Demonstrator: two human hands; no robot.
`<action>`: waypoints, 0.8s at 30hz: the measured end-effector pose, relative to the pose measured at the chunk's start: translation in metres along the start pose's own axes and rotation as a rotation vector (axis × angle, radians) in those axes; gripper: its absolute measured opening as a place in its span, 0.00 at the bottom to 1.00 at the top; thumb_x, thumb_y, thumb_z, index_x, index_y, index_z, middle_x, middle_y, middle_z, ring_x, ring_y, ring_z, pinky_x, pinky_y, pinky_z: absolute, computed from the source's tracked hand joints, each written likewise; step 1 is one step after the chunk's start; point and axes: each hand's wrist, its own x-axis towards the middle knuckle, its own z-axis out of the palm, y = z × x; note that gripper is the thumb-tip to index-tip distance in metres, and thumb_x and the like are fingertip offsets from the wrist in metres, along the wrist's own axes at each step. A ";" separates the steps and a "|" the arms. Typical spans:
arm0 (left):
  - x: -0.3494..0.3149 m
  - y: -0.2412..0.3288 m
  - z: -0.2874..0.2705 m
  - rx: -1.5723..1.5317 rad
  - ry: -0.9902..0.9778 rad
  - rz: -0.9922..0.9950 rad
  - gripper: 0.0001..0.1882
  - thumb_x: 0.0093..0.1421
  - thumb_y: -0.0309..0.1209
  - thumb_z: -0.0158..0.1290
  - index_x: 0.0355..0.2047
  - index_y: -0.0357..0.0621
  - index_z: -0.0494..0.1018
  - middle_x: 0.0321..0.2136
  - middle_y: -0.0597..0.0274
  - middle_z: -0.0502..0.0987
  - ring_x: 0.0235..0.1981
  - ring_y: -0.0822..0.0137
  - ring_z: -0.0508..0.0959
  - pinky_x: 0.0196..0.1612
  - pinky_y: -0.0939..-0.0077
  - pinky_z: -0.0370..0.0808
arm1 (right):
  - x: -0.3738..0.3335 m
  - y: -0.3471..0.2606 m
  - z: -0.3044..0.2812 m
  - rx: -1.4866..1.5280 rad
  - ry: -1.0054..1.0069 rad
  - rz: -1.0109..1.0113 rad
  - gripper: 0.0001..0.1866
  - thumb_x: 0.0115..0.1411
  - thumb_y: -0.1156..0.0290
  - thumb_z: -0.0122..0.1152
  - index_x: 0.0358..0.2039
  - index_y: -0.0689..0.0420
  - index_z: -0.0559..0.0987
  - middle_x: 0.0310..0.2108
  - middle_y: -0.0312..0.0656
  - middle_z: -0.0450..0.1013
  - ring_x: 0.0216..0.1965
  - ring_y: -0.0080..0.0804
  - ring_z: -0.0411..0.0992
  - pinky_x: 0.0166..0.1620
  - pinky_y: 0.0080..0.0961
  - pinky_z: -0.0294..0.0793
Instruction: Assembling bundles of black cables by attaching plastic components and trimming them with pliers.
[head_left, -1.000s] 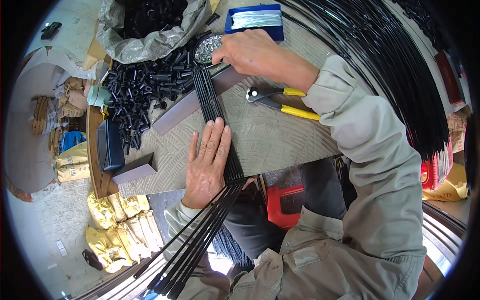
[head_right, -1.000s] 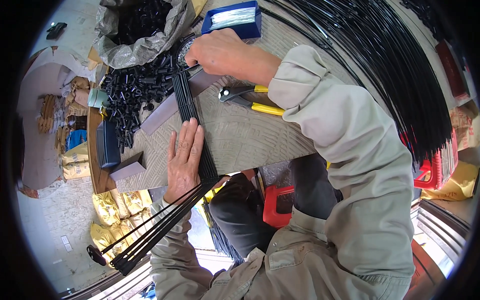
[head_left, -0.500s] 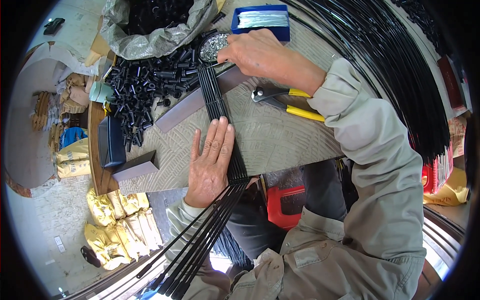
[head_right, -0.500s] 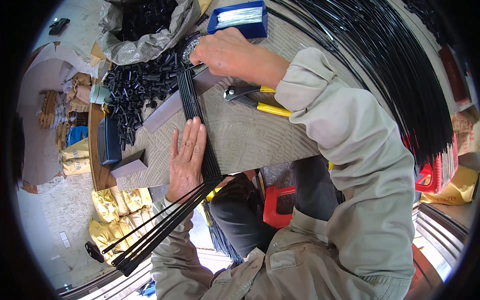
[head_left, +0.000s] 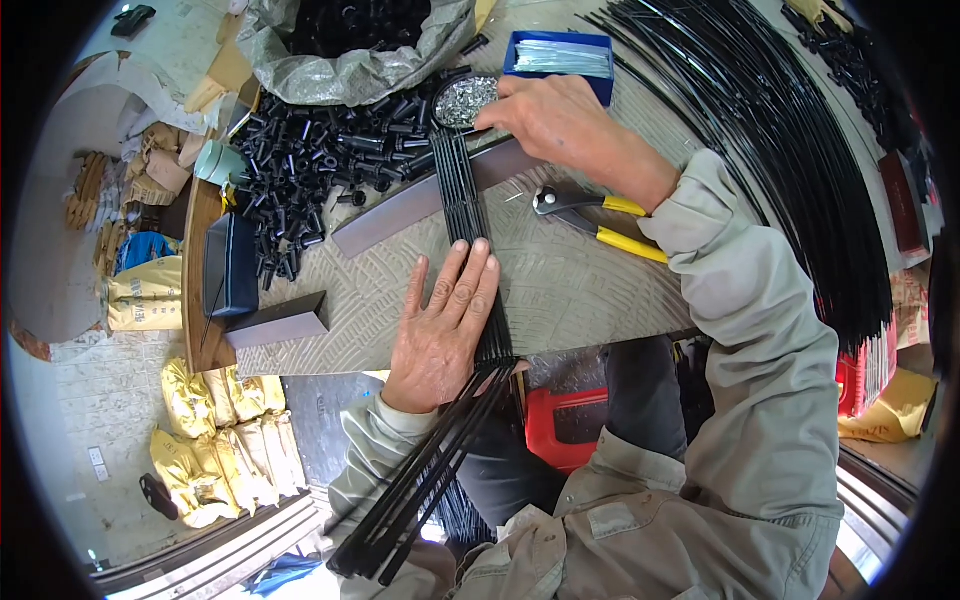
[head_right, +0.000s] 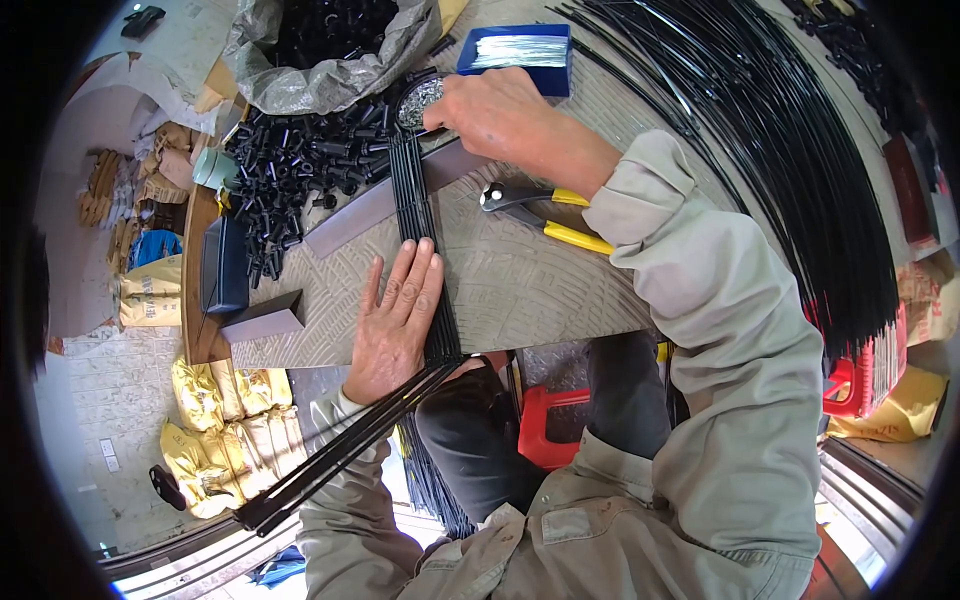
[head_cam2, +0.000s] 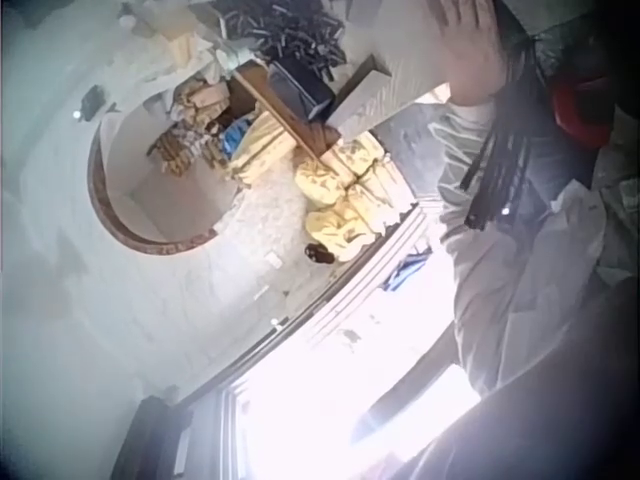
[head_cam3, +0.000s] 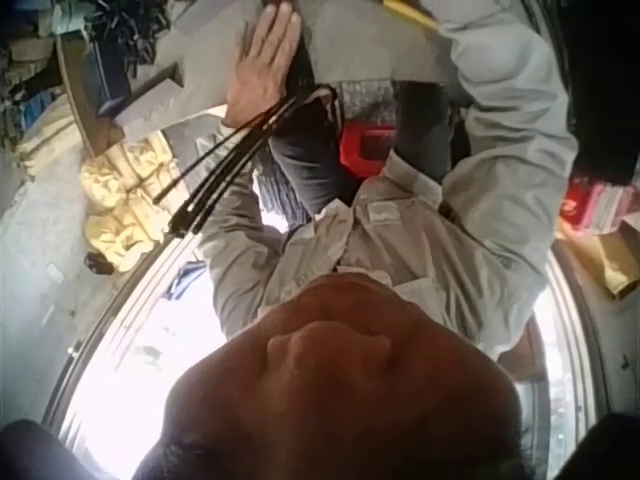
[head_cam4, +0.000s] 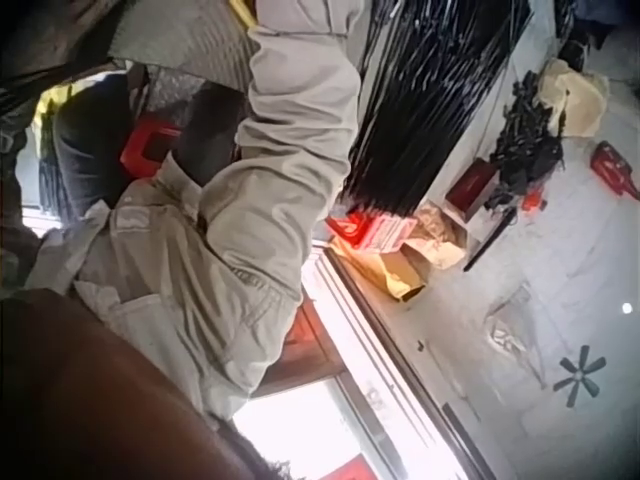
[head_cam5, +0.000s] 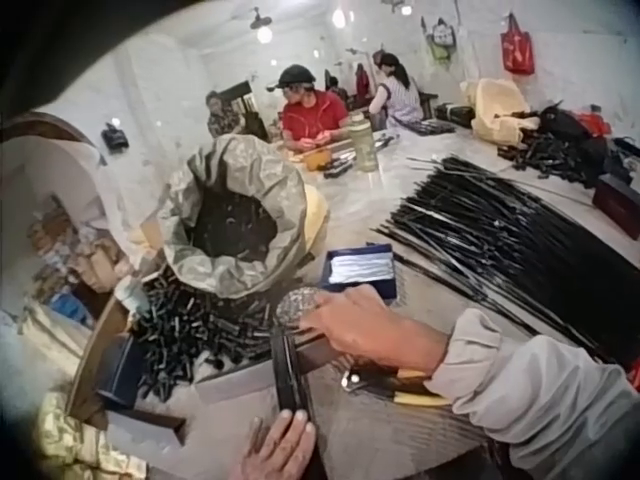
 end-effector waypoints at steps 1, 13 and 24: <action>0.000 0.000 -0.001 -0.031 0.001 0.000 0.46 0.47 0.58 0.47 0.57 0.34 0.54 0.58 0.49 0.55 0.60 0.54 0.54 0.61 0.52 0.42 | 0.000 -0.001 0.000 -0.009 -0.005 0.012 0.07 0.51 0.72 0.53 0.29 0.51 0.78 0.24 0.38 0.69 0.26 0.39 0.71 0.25 0.34 0.67; -0.003 -0.003 0.004 -0.073 0.062 -0.001 0.53 0.43 0.65 0.44 0.56 0.30 0.52 0.57 0.45 0.55 0.61 0.52 0.53 0.61 0.51 0.42 | 0.000 -0.003 -0.003 0.001 -0.019 0.026 0.07 0.49 0.74 0.54 0.29 0.51 0.78 0.24 0.38 0.69 0.25 0.38 0.71 0.25 0.33 0.66; -0.002 0.000 -0.009 0.309 -0.077 0.066 0.45 0.49 0.55 0.45 0.55 0.27 0.52 0.57 0.42 0.54 0.60 0.50 0.53 0.60 0.50 0.44 | 0.002 -0.006 0.001 -0.002 -0.021 0.018 0.04 0.49 0.74 0.54 0.26 0.52 0.76 0.23 0.38 0.68 0.24 0.38 0.71 0.23 0.34 0.66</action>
